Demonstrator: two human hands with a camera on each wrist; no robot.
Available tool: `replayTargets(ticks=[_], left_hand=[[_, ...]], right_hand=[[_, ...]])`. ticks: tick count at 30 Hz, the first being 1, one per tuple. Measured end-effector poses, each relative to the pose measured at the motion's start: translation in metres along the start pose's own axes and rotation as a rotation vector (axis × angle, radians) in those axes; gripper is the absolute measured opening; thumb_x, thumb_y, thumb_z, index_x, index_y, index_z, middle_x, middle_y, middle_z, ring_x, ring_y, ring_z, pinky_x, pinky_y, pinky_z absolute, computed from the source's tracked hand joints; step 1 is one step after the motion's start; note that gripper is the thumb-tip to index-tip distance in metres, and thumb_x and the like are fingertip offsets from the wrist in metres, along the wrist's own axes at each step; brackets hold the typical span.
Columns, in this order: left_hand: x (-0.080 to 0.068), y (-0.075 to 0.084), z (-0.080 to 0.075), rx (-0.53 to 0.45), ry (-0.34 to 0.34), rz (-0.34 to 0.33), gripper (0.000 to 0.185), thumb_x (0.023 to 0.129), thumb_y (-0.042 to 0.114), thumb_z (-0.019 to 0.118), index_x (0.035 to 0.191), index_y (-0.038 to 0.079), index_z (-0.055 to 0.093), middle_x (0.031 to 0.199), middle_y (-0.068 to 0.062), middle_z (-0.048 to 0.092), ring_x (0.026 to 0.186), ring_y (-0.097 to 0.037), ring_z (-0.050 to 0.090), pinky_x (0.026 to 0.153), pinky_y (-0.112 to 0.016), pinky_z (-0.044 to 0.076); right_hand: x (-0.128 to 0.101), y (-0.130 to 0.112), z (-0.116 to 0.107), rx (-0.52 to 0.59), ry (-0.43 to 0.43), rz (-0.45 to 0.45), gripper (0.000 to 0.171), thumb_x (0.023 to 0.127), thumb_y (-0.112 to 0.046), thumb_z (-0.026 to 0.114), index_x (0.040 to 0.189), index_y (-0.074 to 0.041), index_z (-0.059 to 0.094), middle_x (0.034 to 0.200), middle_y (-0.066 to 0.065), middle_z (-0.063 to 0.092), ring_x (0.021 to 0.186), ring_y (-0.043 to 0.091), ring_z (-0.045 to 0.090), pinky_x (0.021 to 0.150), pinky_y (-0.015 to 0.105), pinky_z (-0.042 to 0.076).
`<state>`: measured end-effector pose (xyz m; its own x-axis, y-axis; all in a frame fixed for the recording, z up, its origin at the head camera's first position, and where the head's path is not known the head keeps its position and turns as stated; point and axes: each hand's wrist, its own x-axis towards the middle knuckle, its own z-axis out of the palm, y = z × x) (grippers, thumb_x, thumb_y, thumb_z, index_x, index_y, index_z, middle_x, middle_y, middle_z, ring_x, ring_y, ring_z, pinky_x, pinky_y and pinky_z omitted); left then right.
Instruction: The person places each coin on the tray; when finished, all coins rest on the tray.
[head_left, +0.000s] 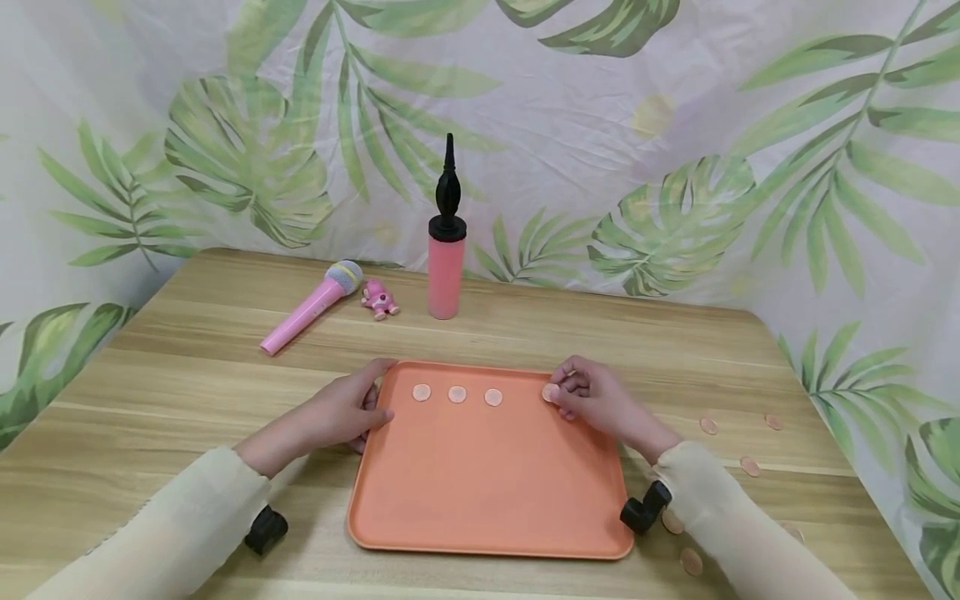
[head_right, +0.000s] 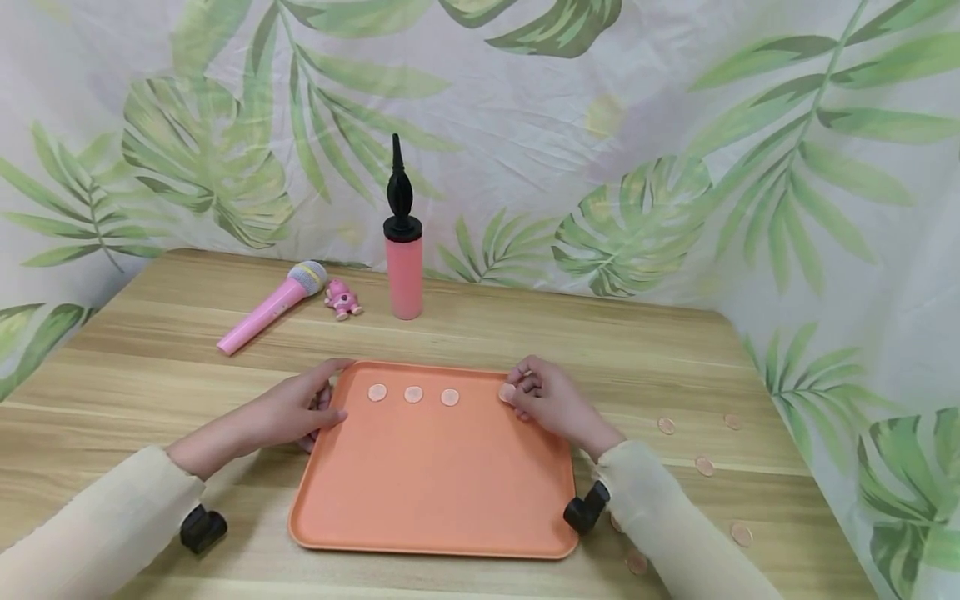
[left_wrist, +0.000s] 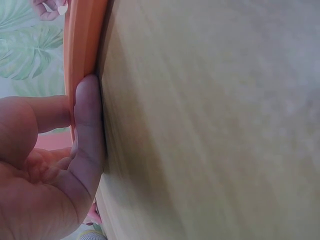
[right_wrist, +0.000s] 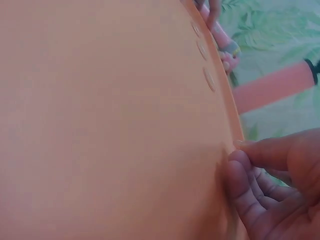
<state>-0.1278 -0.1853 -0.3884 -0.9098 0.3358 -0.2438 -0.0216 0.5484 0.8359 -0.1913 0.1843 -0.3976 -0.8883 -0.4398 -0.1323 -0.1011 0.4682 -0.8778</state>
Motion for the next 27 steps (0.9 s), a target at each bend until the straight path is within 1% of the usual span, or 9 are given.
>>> replayTargets(ticks=[4,11,19,24,27], left_hand=[[0.000,0.001,0.000,0.015,0.005,0.005,0.069,0.101,0.002,0.062,0.160,-0.001,0.027,0.083,-0.010,0.056,0.059,-0.013,0.062,0.052,-0.033,0.062],[0.001,-0.001,0.000,0.017,0.002,0.021,0.069,0.101,0.003,0.062,0.160,-0.002,0.026,0.083,-0.010,0.055,0.058,-0.013,0.062,0.052,-0.033,0.062],[0.002,-0.003,0.001,0.018,0.006,0.012,0.068,0.100,0.001,0.062,0.160,-0.001,0.028,0.081,-0.010,0.054,0.057,-0.014,0.062,0.051,-0.034,0.062],[0.001,-0.003,0.001,0.014,0.008,0.023,0.069,0.100,0.002,0.063,0.160,-0.001,0.028,0.082,-0.010,0.055,0.057,-0.013,0.062,0.051,-0.033,0.062],[0.002,-0.003,0.000,0.016,0.008,0.026,0.069,0.100,0.002,0.063,0.160,-0.001,0.028,0.081,-0.010,0.055,0.057,-0.014,0.062,0.051,-0.033,0.062]], right_hand=[[0.004,-0.005,0.008,-0.018,-0.019,-0.037,0.017,0.100,-0.006,0.069,0.109,0.006,0.061,0.091,0.018,0.071,0.074,0.014,0.066,0.067,0.023,0.061],[0.007,-0.008,0.015,-0.028,-0.054,-0.027,0.017,0.099,-0.007,0.070,0.109,0.005,0.063,0.091,0.018,0.072,0.074,0.015,0.066,0.067,0.023,0.060],[0.008,-0.008,0.020,-0.077,-0.043,-0.035,0.016,0.098,-0.009,0.072,0.107,0.002,0.064,0.086,0.011,0.069,0.071,0.016,0.062,0.064,0.023,0.057],[0.008,-0.010,0.023,-0.156,-0.019,-0.056,0.013,0.098,-0.009,0.072,0.105,0.000,0.065,0.082,0.006,0.066,0.071,0.014,0.058,0.062,0.019,0.050],[0.008,-0.011,0.024,-0.200,0.000,-0.059,0.012,0.098,-0.011,0.073,0.103,-0.003,0.066,0.082,0.005,0.066,0.072,0.013,0.057,0.063,0.018,0.047]])
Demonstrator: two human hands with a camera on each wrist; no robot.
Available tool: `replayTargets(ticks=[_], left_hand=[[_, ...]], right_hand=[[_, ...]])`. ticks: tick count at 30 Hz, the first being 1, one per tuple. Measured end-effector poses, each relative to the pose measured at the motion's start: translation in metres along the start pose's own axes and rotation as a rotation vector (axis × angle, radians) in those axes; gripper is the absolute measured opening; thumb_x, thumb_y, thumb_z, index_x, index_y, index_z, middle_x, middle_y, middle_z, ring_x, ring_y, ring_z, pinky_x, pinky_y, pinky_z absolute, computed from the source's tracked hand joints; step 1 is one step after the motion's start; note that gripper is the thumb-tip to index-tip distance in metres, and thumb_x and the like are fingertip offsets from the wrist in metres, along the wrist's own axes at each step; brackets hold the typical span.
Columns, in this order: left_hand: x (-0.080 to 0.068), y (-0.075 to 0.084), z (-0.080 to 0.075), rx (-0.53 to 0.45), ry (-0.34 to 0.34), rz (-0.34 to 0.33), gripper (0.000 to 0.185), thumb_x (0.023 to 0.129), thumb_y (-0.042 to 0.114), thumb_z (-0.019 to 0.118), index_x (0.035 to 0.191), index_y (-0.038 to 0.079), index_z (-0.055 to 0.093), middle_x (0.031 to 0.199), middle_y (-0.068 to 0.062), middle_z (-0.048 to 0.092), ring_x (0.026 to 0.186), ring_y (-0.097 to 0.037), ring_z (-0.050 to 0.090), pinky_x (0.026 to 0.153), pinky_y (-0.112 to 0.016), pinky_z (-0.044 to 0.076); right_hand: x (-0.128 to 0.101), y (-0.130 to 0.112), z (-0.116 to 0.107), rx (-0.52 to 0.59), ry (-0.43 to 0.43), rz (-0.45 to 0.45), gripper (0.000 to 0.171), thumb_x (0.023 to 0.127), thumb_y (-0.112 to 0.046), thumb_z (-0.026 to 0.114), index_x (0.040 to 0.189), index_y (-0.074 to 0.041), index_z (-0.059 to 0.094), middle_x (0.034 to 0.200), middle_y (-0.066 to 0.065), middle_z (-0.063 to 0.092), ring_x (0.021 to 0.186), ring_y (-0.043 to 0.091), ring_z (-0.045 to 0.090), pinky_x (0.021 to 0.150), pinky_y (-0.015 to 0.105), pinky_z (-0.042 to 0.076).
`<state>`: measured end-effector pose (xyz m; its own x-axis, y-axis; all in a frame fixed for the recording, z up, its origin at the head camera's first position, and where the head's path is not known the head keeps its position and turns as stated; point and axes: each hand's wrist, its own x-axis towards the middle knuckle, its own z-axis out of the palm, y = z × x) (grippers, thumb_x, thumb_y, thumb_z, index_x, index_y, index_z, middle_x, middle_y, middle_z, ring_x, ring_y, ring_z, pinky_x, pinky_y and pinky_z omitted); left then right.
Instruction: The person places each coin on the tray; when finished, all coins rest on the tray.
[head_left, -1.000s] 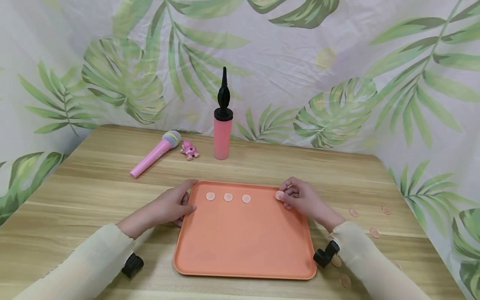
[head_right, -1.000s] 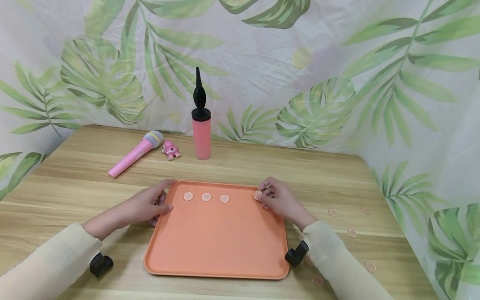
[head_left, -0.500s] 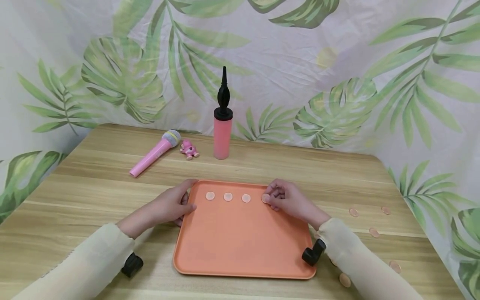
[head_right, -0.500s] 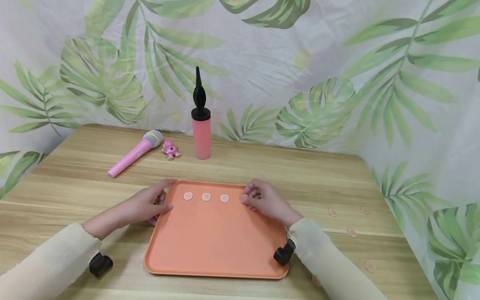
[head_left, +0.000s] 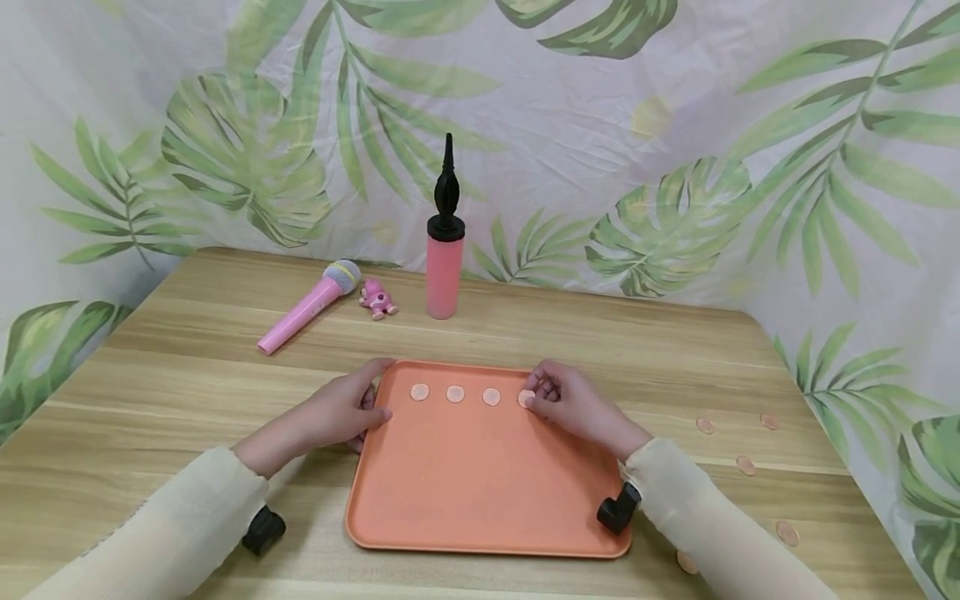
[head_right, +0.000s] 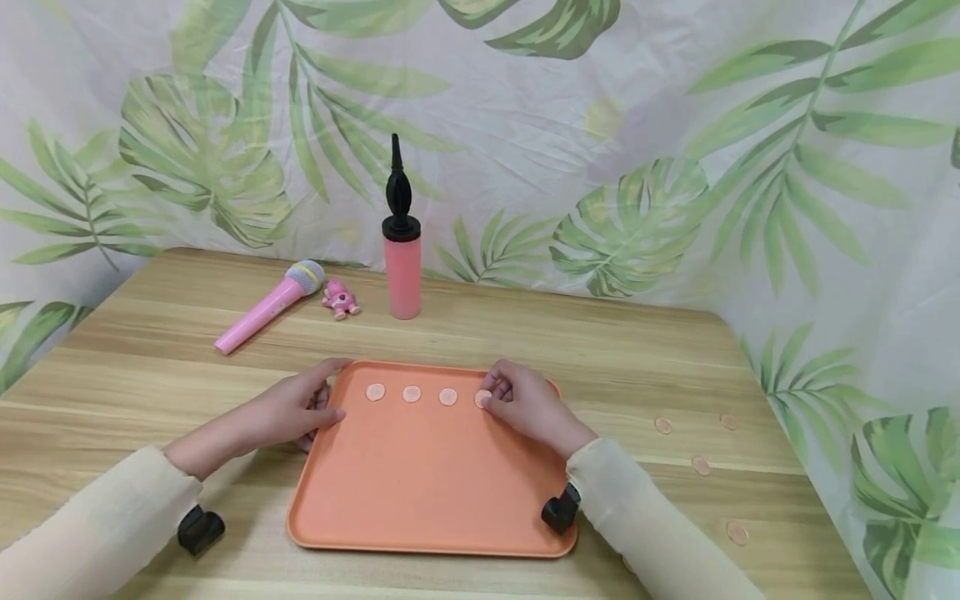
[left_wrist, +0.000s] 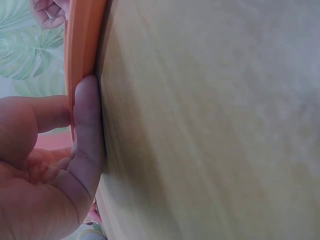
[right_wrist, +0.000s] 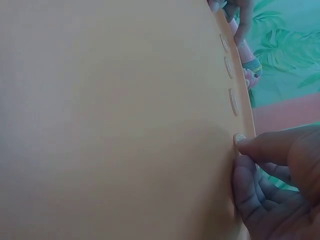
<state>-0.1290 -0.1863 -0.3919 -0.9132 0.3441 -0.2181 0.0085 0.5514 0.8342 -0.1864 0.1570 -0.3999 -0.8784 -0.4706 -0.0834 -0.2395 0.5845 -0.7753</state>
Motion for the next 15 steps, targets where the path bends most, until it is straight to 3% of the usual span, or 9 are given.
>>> replayTargets(ticks=[7,15], left_hand=[[0.0005,-0.0006,-0.0003,0.009,-0.003,-0.004,0.069,0.101,0.002,0.062,0.160,0.000,0.027,0.082,-0.010,0.056,0.057,-0.014,0.062,0.051,-0.034,0.062],[0.0002,-0.0007,0.0000,0.006,-0.002,-0.002,0.068,0.101,0.002,0.062,0.160,0.000,0.028,0.082,-0.010,0.055,0.058,-0.013,0.062,0.051,-0.033,0.062]], right_hand=[[-0.0010,-0.0005,0.0019,-0.060,0.024,0.008,0.011,0.097,-0.013,0.075,0.102,-0.006,0.067,0.093,0.007,0.068,0.082,0.014,0.059,0.074,0.020,0.050],[0.0011,0.0019,0.0023,-0.084,0.025,-0.011,0.008,0.096,-0.010,0.074,0.098,-0.004,0.070,0.092,0.008,0.071,0.079,0.012,0.059,0.073,0.019,0.051]])
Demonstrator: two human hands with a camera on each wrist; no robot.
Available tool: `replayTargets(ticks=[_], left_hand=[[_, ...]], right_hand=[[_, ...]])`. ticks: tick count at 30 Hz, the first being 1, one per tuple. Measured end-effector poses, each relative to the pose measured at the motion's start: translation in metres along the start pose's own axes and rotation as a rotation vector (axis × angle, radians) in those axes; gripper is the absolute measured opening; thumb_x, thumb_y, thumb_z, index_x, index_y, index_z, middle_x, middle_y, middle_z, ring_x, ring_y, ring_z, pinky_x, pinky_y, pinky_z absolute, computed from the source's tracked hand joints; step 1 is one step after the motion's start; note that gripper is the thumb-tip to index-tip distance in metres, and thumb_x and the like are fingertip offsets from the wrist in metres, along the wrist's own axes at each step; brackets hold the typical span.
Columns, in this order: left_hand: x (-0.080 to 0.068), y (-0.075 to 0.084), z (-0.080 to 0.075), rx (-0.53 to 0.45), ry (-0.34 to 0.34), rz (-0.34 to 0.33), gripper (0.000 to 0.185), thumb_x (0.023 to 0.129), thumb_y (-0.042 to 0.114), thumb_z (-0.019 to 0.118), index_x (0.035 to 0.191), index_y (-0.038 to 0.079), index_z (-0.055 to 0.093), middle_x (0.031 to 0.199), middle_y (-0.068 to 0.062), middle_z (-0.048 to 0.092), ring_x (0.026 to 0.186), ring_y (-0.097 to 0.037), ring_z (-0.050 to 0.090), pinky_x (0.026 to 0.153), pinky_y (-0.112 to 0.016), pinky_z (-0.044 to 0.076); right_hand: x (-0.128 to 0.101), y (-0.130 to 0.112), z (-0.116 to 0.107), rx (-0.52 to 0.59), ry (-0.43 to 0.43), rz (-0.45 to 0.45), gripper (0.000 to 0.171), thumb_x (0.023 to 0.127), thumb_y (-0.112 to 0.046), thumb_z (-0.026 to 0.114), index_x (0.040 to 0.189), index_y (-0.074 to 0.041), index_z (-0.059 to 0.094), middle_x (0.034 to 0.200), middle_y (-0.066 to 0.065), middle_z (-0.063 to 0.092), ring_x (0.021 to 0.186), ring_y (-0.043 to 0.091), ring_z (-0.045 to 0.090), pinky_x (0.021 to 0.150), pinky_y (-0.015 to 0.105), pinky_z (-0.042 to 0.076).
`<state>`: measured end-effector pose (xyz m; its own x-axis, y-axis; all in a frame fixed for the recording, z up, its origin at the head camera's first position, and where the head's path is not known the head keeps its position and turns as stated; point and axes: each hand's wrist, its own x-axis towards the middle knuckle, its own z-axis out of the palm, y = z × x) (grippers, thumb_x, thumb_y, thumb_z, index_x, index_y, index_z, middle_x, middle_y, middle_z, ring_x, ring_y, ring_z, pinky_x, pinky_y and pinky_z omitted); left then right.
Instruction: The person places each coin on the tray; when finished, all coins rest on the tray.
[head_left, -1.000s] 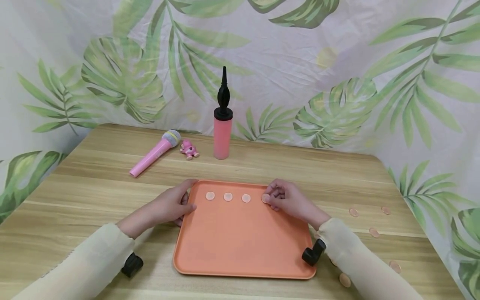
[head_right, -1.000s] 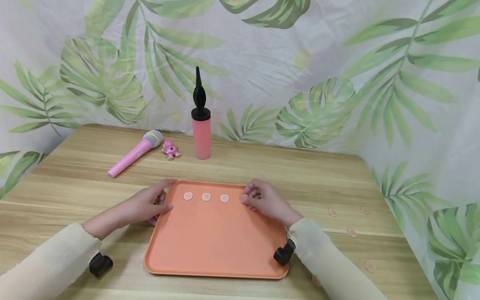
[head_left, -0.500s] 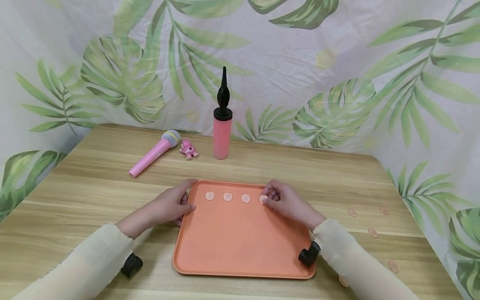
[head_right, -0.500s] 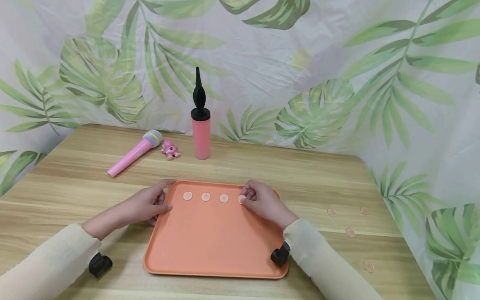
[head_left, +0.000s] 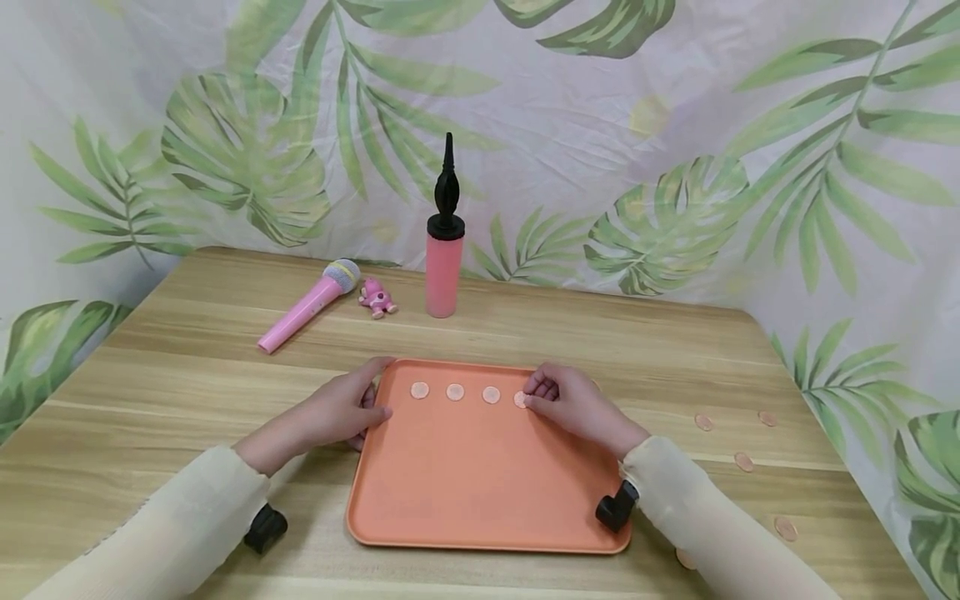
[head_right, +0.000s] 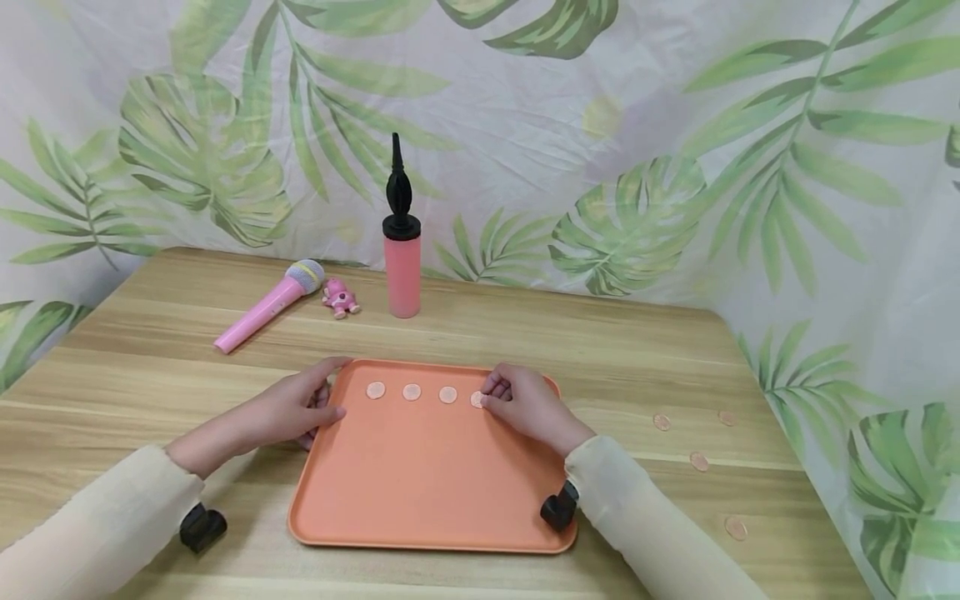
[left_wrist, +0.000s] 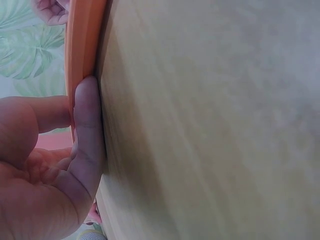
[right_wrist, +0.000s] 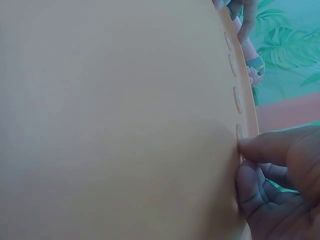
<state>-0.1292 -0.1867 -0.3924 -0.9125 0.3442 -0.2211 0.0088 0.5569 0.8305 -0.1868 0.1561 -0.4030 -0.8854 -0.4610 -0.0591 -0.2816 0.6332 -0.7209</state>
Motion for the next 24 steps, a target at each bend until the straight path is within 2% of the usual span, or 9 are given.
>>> replayTargets(ticks=[15,22,24], left_hand=[[-0.002,0.003,-0.001,-0.008,-0.004,-0.018,0.070,0.101,0.002,0.062,0.161,0.000,0.026,0.082,-0.010,0.055,0.059,-0.014,0.063,0.053,-0.035,0.063],[-0.003,0.004,0.000,-0.002,0.003,-0.008,0.070,0.101,0.002,0.063,0.160,-0.001,0.027,0.081,-0.009,0.055,0.058,-0.013,0.062,0.052,-0.034,0.062],[-0.004,0.004,0.000,0.002,0.004,-0.003,0.070,0.101,0.003,0.063,0.160,-0.002,0.027,0.081,-0.009,0.054,0.058,-0.013,0.061,0.051,-0.034,0.062]], right_hand=[[0.000,-0.001,-0.002,0.008,-0.007,0.014,0.008,0.096,-0.011,0.074,0.099,-0.004,0.071,0.092,0.008,0.071,0.079,0.011,0.059,0.072,0.018,0.051],[-0.004,0.004,-0.008,0.140,-0.067,0.020,0.011,0.101,-0.006,0.066,0.107,0.004,0.067,0.090,0.013,0.068,0.074,0.014,0.061,0.067,0.021,0.057],[-0.007,0.005,-0.013,0.161,-0.069,0.011,0.014,0.102,-0.005,0.064,0.109,0.006,0.066,0.091,0.014,0.067,0.076,0.015,0.062,0.069,0.022,0.059]])
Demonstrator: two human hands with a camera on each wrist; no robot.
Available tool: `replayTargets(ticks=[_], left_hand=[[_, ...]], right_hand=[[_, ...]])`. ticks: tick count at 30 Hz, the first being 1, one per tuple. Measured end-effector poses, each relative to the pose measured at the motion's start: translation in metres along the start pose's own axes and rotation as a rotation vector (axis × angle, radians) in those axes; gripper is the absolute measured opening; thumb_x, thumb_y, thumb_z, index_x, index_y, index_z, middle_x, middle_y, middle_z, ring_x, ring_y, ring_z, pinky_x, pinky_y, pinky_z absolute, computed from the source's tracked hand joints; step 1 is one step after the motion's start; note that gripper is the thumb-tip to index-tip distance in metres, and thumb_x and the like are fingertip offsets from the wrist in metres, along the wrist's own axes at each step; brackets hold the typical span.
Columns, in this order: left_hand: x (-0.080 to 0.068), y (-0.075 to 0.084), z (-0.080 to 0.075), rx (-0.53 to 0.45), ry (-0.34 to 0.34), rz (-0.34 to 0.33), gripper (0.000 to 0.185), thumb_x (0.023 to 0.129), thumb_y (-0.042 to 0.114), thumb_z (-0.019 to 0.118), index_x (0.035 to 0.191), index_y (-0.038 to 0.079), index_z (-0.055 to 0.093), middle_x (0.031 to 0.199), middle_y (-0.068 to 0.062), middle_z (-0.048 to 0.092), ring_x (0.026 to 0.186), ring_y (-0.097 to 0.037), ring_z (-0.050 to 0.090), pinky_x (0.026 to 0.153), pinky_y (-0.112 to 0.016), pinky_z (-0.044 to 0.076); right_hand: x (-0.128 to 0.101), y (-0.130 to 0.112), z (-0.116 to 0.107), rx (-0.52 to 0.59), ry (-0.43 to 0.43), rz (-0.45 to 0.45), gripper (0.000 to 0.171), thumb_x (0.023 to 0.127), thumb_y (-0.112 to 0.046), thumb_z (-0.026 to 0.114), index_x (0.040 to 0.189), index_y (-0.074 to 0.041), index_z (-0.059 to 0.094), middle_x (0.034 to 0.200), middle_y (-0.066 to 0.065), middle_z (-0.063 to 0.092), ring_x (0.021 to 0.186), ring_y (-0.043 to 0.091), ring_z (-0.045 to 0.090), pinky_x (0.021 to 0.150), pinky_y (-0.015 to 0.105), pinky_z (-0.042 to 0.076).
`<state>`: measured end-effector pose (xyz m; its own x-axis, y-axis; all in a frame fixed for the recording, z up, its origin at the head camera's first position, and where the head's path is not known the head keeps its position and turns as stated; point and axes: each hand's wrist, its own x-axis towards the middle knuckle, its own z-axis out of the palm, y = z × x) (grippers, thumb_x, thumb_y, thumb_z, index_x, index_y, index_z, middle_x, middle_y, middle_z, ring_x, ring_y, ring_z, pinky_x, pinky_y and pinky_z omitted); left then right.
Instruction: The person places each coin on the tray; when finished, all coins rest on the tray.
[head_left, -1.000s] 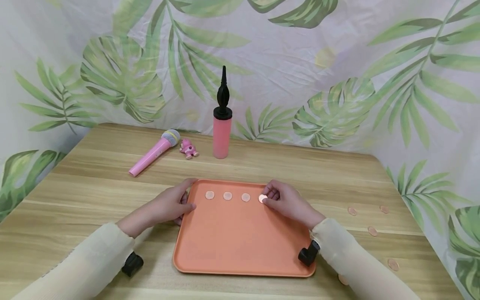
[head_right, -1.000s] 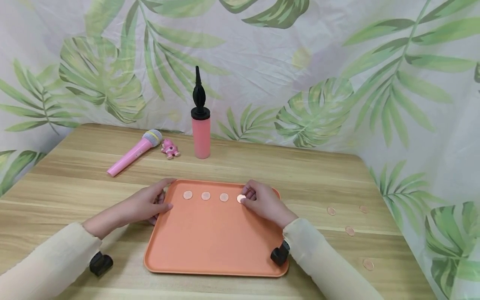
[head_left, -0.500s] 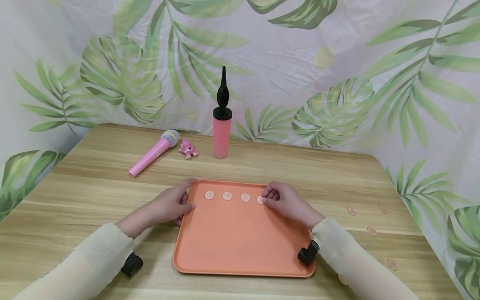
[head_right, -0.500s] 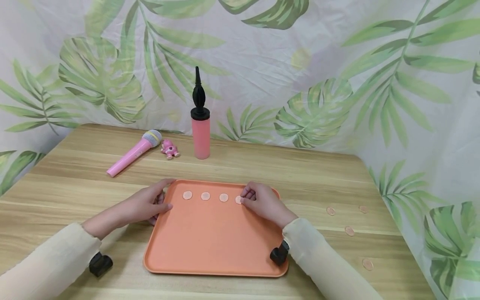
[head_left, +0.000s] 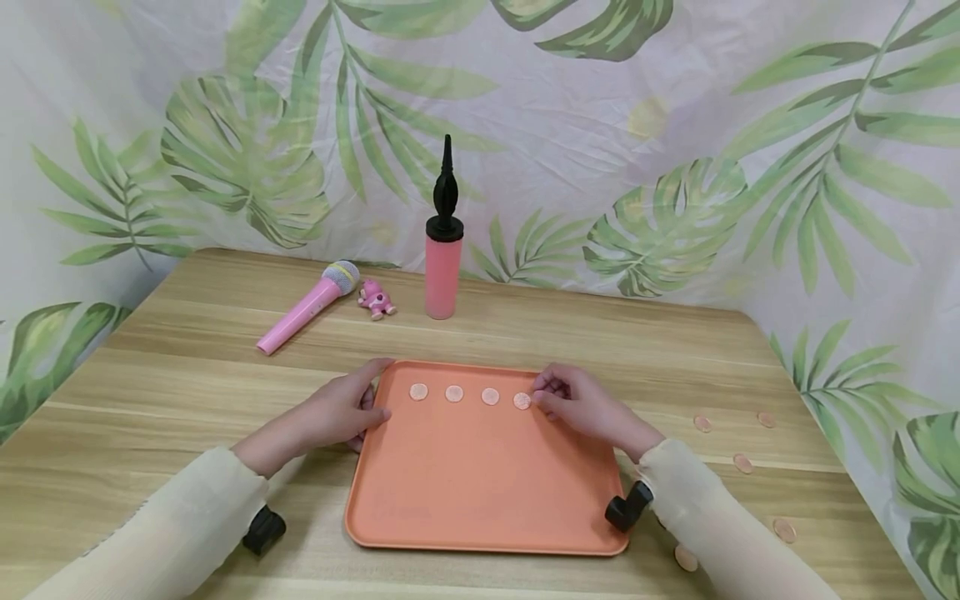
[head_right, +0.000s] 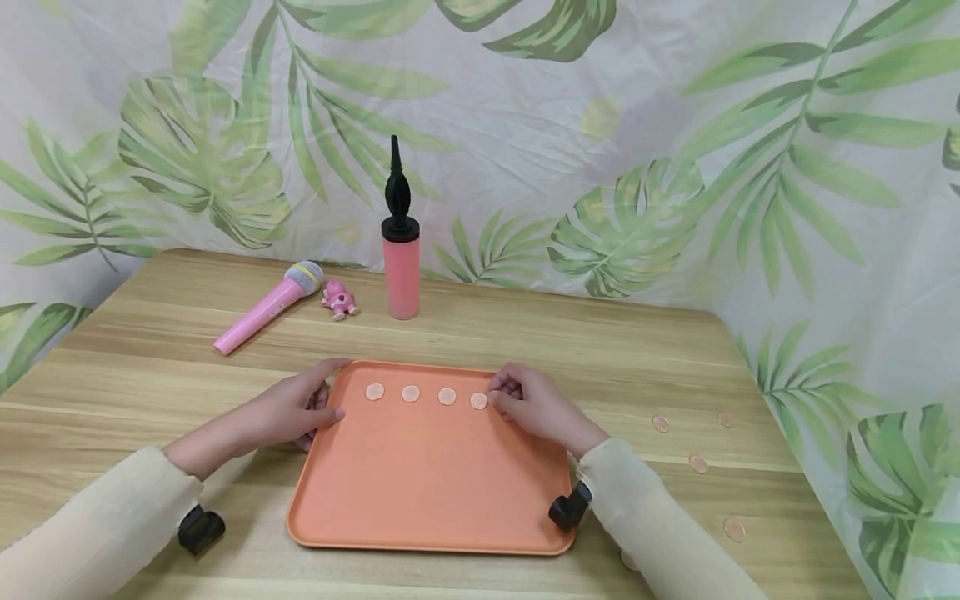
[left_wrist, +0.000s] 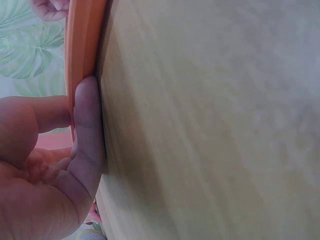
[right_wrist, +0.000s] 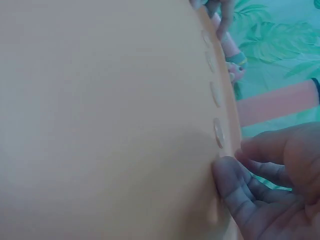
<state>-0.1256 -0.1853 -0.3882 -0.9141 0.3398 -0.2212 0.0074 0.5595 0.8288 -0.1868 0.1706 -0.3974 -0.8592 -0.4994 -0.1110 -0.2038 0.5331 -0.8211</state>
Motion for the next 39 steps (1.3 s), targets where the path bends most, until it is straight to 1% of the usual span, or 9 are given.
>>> replayTargets(ticks=[6,10,13,17,24,29,32,36,39], left_hand=[[0.003,0.000,0.000,0.013,-0.005,-0.005,0.070,0.101,0.004,0.063,0.161,0.000,0.027,0.081,-0.009,0.054,0.057,-0.014,0.060,0.051,-0.032,0.061],[0.003,-0.002,-0.001,0.016,-0.004,-0.013,0.070,0.101,0.004,0.062,0.161,0.000,0.026,0.081,-0.008,0.054,0.059,-0.014,0.060,0.051,-0.031,0.061],[0.001,-0.003,-0.002,0.019,0.002,-0.012,0.070,0.101,0.004,0.062,0.161,0.000,0.026,0.081,-0.009,0.054,0.060,-0.015,0.060,0.051,-0.031,0.061],[0.000,-0.003,-0.002,0.015,0.006,-0.002,0.070,0.101,0.004,0.062,0.161,-0.001,0.026,0.082,-0.009,0.055,0.060,-0.015,0.060,0.051,-0.031,0.060],[0.002,-0.004,0.001,0.002,0.002,0.006,0.070,0.102,0.003,0.062,0.161,-0.001,0.025,0.081,-0.010,0.056,0.058,-0.015,0.060,0.050,-0.031,0.059],[0.001,-0.004,0.001,-0.001,0.001,0.005,0.070,0.101,0.004,0.062,0.161,-0.001,0.025,0.083,-0.010,0.056,0.060,-0.015,0.061,0.051,-0.031,0.060],[0.001,-0.004,0.000,-0.006,-0.001,0.007,0.070,0.101,0.003,0.062,0.161,-0.001,0.025,0.083,-0.010,0.056,0.060,-0.015,0.061,0.051,-0.031,0.060],[0.001,-0.004,0.000,-0.014,0.000,0.010,0.070,0.101,0.003,0.062,0.161,-0.002,0.025,0.082,-0.009,0.055,0.059,-0.014,0.060,0.051,-0.030,0.060],[0.002,-0.005,0.001,-0.012,0.002,0.013,0.070,0.101,0.002,0.062,0.160,-0.001,0.026,0.081,-0.009,0.055,0.058,-0.014,0.060,0.050,-0.030,0.060]], right_hand=[[-0.018,0.009,-0.019,0.033,0.083,-0.054,0.017,0.105,-0.003,0.058,0.113,0.012,0.062,0.088,0.021,0.065,0.075,0.012,0.063,0.069,0.024,0.060],[-0.032,0.019,-0.034,0.049,0.144,-0.055,0.019,0.105,-0.003,0.058,0.114,0.013,0.061,0.092,0.025,0.065,0.076,0.011,0.064,0.069,0.025,0.061],[-0.042,0.027,-0.045,0.027,0.181,-0.045,0.019,0.105,-0.004,0.059,0.114,0.013,0.061,0.095,0.024,0.066,0.077,0.011,0.064,0.069,0.025,0.061],[-0.060,0.039,-0.059,-0.052,0.249,-0.024,0.018,0.105,-0.006,0.060,0.114,0.010,0.062,0.093,0.020,0.068,0.076,0.009,0.063,0.068,0.023,0.058],[-0.089,0.057,-0.081,-0.266,0.364,0.085,0.018,0.102,-0.009,0.065,0.114,0.005,0.066,0.099,0.015,0.071,0.079,-0.001,0.056,0.069,0.017,0.052],[-0.103,0.071,-0.096,-0.373,0.389,0.131,0.019,0.100,-0.009,0.066,0.112,0.006,0.065,0.098,0.017,0.071,0.079,-0.001,0.056,0.069,0.017,0.050],[-0.109,0.078,-0.104,-0.426,0.390,0.166,0.021,0.099,-0.011,0.068,0.112,0.006,0.064,0.097,0.018,0.073,0.080,0.004,0.059,0.068,0.018,0.051],[-0.117,0.085,-0.111,-0.451,0.370,0.208,0.026,0.098,-0.013,0.070,0.111,0.008,0.063,0.095,0.021,0.074,0.078,0.010,0.062,0.065,0.020,0.052],[-0.121,0.089,-0.115,-0.449,0.340,0.219,0.028,0.097,-0.013,0.072,0.110,0.010,0.063,0.095,0.020,0.074,0.077,0.006,0.060,0.064,0.020,0.051]])
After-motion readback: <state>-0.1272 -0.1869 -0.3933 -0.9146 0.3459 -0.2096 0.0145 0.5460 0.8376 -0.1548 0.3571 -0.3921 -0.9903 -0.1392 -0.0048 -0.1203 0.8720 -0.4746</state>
